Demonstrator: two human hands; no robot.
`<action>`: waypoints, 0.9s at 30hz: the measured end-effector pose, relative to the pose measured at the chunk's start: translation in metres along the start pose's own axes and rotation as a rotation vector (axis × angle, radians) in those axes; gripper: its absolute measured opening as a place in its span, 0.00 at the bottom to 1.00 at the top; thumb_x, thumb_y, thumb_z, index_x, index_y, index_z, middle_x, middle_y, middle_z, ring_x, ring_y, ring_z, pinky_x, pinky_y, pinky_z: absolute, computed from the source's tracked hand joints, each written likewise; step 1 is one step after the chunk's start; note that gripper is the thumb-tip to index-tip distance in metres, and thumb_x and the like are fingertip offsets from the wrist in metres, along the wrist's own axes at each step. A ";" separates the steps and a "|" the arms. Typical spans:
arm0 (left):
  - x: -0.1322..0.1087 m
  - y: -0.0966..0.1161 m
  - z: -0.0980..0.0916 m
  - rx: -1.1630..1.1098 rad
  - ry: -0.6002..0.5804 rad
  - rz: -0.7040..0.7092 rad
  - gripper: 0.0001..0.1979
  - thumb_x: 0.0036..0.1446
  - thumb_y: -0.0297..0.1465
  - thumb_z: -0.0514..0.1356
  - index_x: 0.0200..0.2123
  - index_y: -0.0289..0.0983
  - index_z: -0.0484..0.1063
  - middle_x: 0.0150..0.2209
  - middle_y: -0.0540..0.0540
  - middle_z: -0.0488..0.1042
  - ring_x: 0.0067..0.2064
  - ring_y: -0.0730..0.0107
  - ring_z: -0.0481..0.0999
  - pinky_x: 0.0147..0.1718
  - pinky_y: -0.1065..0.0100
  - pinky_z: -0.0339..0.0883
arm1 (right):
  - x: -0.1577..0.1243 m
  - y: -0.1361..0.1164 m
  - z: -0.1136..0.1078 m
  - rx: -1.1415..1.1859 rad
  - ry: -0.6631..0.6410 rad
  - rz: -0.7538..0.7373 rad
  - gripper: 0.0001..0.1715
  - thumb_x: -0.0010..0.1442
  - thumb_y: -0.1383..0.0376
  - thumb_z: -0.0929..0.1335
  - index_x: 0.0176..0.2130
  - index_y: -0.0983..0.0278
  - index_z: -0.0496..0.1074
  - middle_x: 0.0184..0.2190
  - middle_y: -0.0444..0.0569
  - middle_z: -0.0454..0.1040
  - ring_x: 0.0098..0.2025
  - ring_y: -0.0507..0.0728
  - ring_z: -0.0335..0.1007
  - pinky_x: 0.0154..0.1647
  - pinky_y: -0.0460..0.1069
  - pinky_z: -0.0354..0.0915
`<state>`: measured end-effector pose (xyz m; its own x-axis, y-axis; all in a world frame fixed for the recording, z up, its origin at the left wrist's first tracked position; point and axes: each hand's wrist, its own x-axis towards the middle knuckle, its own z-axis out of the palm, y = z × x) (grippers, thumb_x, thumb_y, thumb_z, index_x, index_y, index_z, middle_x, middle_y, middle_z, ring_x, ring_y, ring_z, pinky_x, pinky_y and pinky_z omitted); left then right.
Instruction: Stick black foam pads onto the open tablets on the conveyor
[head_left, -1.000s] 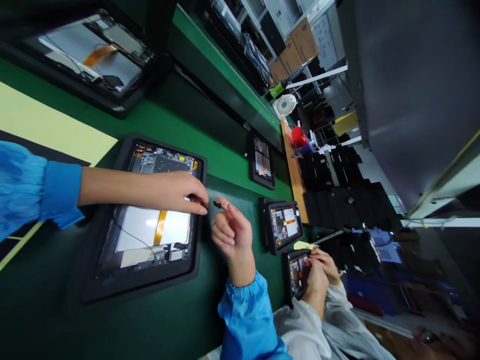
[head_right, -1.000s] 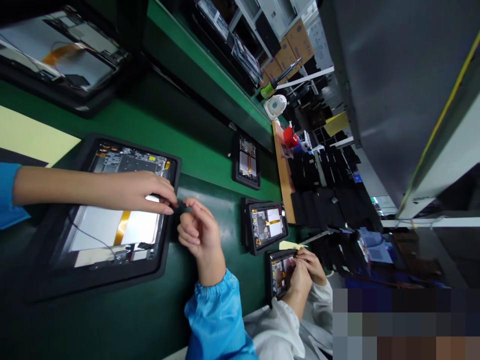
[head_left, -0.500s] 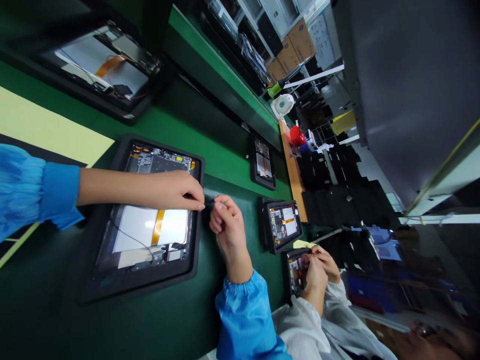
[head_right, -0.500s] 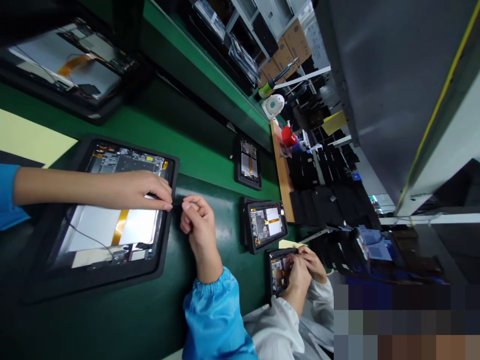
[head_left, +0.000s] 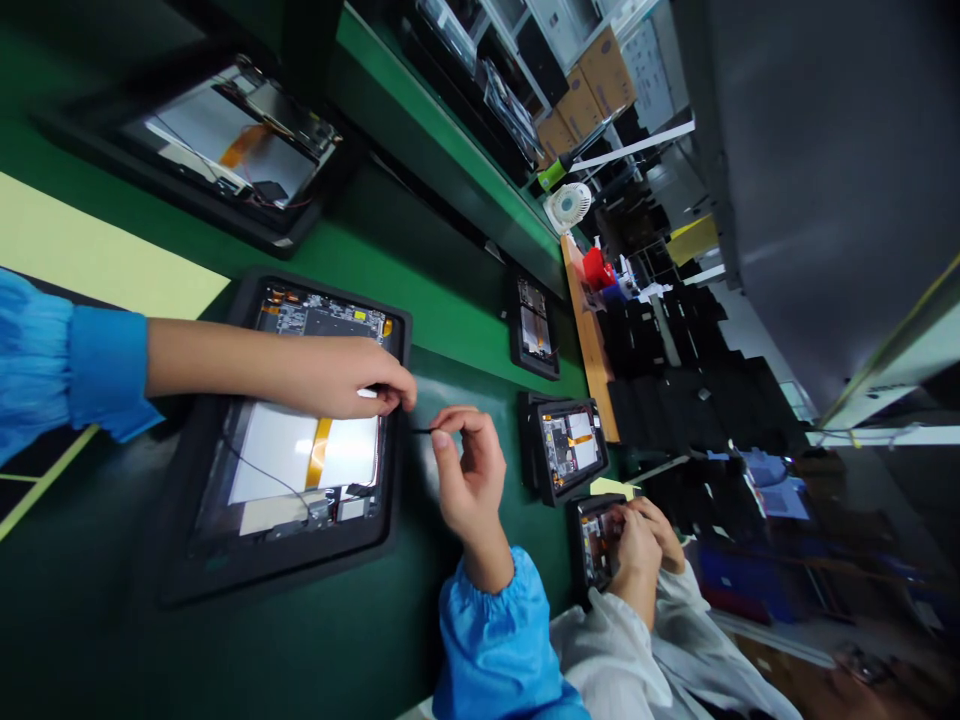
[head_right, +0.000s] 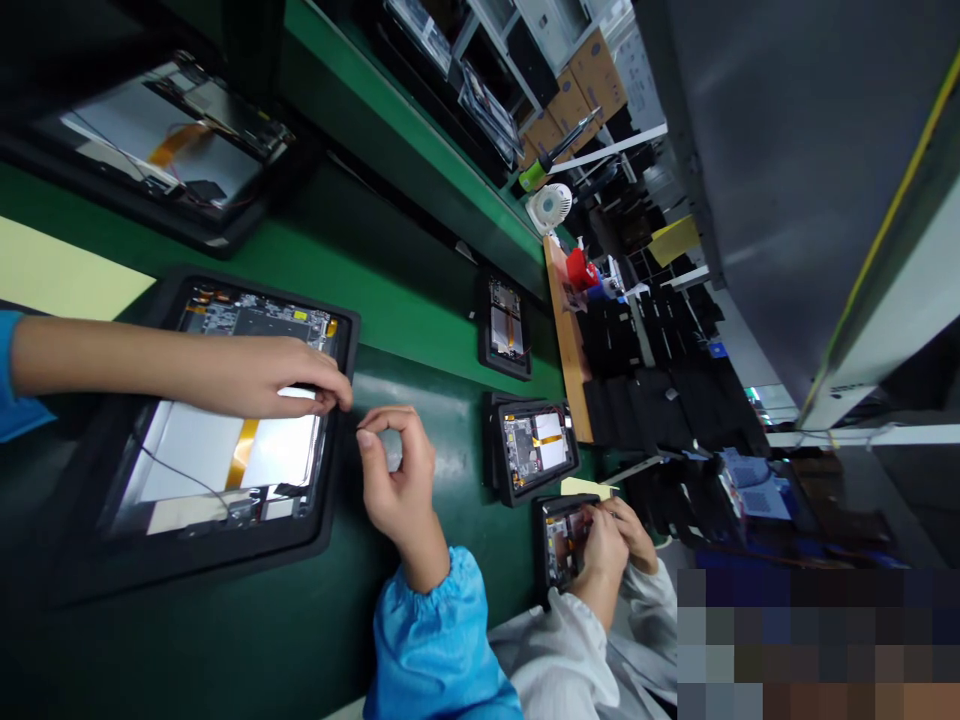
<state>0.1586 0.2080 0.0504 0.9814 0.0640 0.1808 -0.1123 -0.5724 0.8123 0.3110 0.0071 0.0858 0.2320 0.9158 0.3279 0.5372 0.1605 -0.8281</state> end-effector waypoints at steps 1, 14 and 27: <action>0.000 -0.001 -0.001 -0.006 -0.009 0.031 0.12 0.64 0.21 0.60 0.42 0.39 0.82 0.38 0.51 0.80 0.39 0.68 0.79 0.40 0.73 0.64 | -0.001 -0.003 -0.003 0.015 -0.063 0.025 0.04 0.74 0.64 0.68 0.42 0.59 0.71 0.39 0.48 0.77 0.43 0.57 0.75 0.47 0.51 0.70; 0.005 -0.002 0.001 0.151 -0.012 0.147 0.11 0.67 0.19 0.58 0.32 0.35 0.73 0.35 0.45 0.74 0.38 0.63 0.71 0.39 0.67 0.60 | 0.019 0.014 0.008 -0.103 -0.430 0.185 0.11 0.71 0.56 0.68 0.40 0.60 0.72 0.34 0.45 0.74 0.32 0.53 0.66 0.34 0.47 0.64; 0.005 -0.001 0.004 0.105 0.018 0.064 0.08 0.60 0.18 0.57 0.35 0.35 0.72 0.35 0.46 0.73 0.38 0.63 0.70 0.39 0.67 0.58 | 0.008 0.015 0.023 -0.326 -0.286 0.007 0.06 0.73 0.63 0.69 0.47 0.60 0.77 0.46 0.51 0.78 0.46 0.58 0.75 0.48 0.51 0.72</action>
<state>0.1644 0.2058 0.0485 0.9697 0.0383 0.2412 -0.1571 -0.6582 0.7362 0.3026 0.0252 0.0651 0.0268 0.9890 0.1456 0.7749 0.0715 -0.6280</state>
